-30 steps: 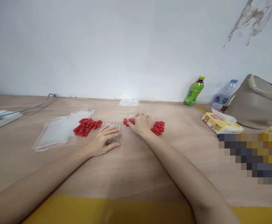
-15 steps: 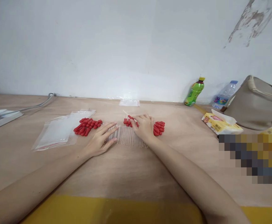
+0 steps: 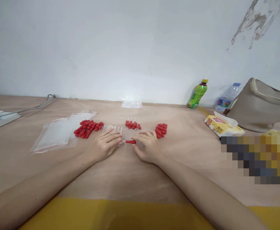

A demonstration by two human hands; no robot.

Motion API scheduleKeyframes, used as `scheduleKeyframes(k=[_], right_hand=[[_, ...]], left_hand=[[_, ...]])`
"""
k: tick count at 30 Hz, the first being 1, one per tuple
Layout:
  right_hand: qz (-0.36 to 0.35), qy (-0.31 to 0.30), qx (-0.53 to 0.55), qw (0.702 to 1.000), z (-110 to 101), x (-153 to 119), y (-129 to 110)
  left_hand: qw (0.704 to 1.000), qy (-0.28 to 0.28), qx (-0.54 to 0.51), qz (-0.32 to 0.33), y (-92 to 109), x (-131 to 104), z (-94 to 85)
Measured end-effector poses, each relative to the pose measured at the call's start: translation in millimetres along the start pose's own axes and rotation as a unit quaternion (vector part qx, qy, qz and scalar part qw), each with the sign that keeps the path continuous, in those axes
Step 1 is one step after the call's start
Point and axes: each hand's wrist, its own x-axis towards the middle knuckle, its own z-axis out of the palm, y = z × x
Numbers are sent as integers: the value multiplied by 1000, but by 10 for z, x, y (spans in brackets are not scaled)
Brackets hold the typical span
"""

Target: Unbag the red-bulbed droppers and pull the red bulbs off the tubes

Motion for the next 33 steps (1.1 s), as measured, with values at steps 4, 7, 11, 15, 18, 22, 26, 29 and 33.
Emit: scheduleKeyframes(k=[4, 7, 11, 15, 18, 22, 26, 29, 33], right_hand=[[-66, 0, -62, 996, 90, 43, -73], [-114, 2, -90, 989, 151, 62, -83], [-149, -14, -91, 984, 156, 71, -68], [-175, -24, -73, 982, 120, 68, -53], [-191, -17, -68, 979, 101, 65, -44], [-218, 2, -73, 973, 83, 64, -43], [-232, 16, -79, 969, 67, 56, -45], [-241, 27, -77, 967, 65, 44, -34], [-252, 38, -78, 964, 57, 26, -15]], left_hand=[[1000, 1, -5, 14, 38, 23, 5], [999, 3, -17, 27, 66, 40, 5], [998, -13, -43, 37, 90, 41, 7], [997, -24, -65, 29, 106, 33, -2], [996, -28, -80, 24, 109, 27, -11], [995, -31, -92, 24, 105, 11, -7], [994, -18, -106, 28, 98, -12, 0], [993, -14, -112, 22, 97, -28, 4], [993, -10, -119, 23, 93, -50, 20]])
